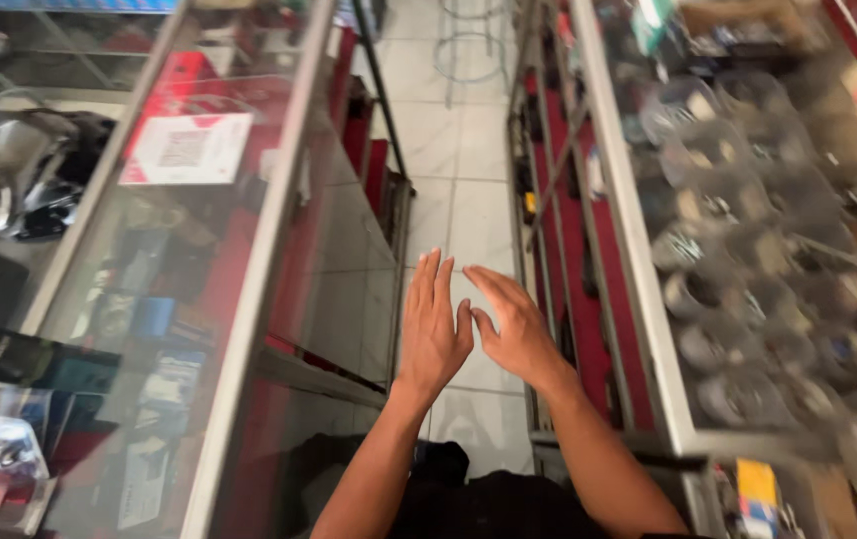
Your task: The person picks up several packaged motorcycle parts from a wall shelf and places them on a glass display counter.
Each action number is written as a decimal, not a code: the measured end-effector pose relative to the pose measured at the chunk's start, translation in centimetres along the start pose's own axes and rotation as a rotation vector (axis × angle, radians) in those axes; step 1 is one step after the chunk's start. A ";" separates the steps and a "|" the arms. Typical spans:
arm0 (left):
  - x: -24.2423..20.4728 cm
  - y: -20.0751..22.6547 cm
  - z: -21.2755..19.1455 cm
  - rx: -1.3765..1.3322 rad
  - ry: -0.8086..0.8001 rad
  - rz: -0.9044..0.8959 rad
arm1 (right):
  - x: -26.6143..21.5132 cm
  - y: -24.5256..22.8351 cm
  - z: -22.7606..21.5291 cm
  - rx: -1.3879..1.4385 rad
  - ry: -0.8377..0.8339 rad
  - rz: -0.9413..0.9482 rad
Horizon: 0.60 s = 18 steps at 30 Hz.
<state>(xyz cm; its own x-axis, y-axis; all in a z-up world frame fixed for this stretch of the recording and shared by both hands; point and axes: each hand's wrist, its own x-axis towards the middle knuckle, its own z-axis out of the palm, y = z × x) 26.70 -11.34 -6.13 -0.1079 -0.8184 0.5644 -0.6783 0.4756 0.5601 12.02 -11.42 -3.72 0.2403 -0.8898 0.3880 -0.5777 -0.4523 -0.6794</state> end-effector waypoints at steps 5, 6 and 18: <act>-0.2 3.7 1.4 -0.119 -0.069 0.071 | -3.4 -0.4 -3.3 -0.038 0.105 0.066; -0.2 4.3 1.7 -0.143 -0.076 0.082 | -3.9 -0.5 -4.0 -0.054 0.127 0.086; 0.8 9.6 3.6 -0.386 -0.270 0.289 | -9.6 -3.6 -8.6 -0.228 0.407 0.302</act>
<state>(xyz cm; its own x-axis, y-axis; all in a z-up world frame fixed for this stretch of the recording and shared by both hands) 17.44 -8.57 -2.47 -0.4671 -0.6667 0.5808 -0.2829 0.7351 0.6162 5.05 -0.78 0.35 -0.2571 -0.8621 0.4366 -0.7393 -0.1154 -0.6634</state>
